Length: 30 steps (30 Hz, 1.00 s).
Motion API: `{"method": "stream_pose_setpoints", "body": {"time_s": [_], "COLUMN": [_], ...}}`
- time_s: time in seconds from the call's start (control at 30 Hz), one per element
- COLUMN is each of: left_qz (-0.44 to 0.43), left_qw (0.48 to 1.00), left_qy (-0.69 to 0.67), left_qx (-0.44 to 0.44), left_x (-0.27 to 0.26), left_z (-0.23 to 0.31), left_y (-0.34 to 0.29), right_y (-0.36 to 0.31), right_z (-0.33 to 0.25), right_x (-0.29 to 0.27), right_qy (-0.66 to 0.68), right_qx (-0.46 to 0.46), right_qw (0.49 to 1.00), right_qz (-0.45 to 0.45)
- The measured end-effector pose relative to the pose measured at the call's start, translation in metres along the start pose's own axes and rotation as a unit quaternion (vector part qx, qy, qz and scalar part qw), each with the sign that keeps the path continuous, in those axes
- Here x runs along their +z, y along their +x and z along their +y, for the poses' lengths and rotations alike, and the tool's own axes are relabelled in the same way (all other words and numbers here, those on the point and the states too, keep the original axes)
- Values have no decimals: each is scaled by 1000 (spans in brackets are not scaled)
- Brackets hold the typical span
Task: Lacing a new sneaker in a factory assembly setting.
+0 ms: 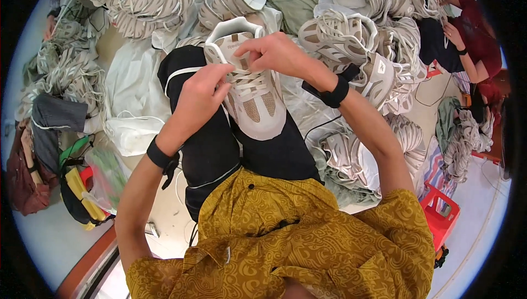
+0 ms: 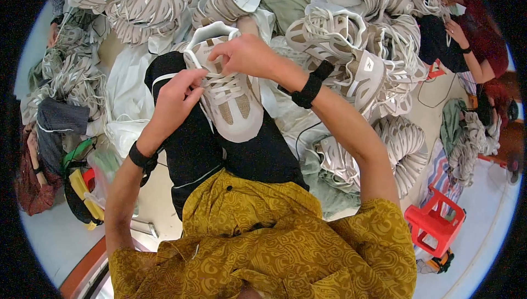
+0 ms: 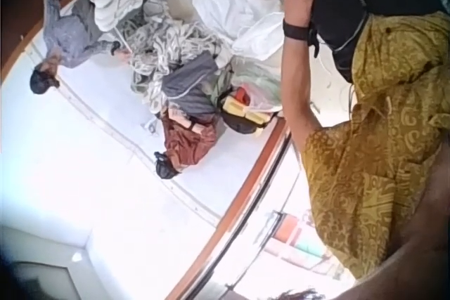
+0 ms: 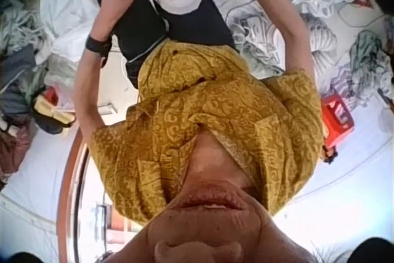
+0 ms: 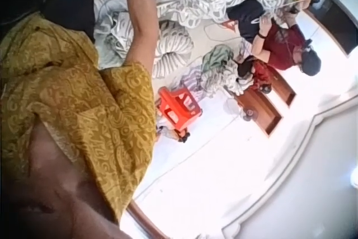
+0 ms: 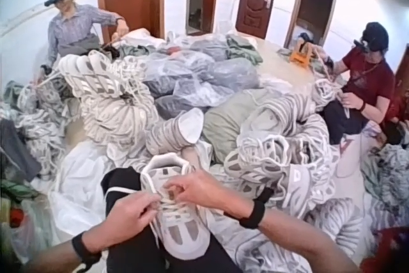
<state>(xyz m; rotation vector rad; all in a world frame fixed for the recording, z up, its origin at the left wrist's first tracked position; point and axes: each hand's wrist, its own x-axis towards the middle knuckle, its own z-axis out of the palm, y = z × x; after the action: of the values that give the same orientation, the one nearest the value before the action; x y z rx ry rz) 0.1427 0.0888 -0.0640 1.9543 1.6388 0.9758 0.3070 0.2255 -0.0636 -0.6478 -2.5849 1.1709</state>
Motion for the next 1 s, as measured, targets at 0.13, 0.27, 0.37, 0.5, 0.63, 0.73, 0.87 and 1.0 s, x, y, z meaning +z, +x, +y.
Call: {"method": "stream_pose_setpoints", "body": {"time_s": [0.13,0.27,0.37,0.5,0.63,0.73,0.87,1.0], "left_qz": [-8,-13,-14,-40,-72,-84,-82,-61], "left_qw": [990,989,983,983,982,983,984,986], "left_qy": [108,117,148,154,152,149,151,141], "left_qx": [89,92,108,91,84,65,54,67], "left_x": [1,3,3,0,-2,-2,0,1], "left_z": [-1,-1,0,1,5,8,10,11], "left_y": [3,6,9,14,20,20,19,19], "right_y": [-3,-5,-3,-2,-2,-2,-2,2], "right_z": [0,1,2,3,3,1,-4,-11], "right_x": [-2,-2,-1,-1,-1,-2,-1,4], "right_qy": [9,17,3,2,-4,-9,-56,-96], "right_qx": [18,5,-3,-8,-8,-13,-43,-54], "right_qw": [1000,1000,1000,1000,1000,1000,997,994], "right_qz": [-8,-4,-1,0,-2,-12,-6,5]}}
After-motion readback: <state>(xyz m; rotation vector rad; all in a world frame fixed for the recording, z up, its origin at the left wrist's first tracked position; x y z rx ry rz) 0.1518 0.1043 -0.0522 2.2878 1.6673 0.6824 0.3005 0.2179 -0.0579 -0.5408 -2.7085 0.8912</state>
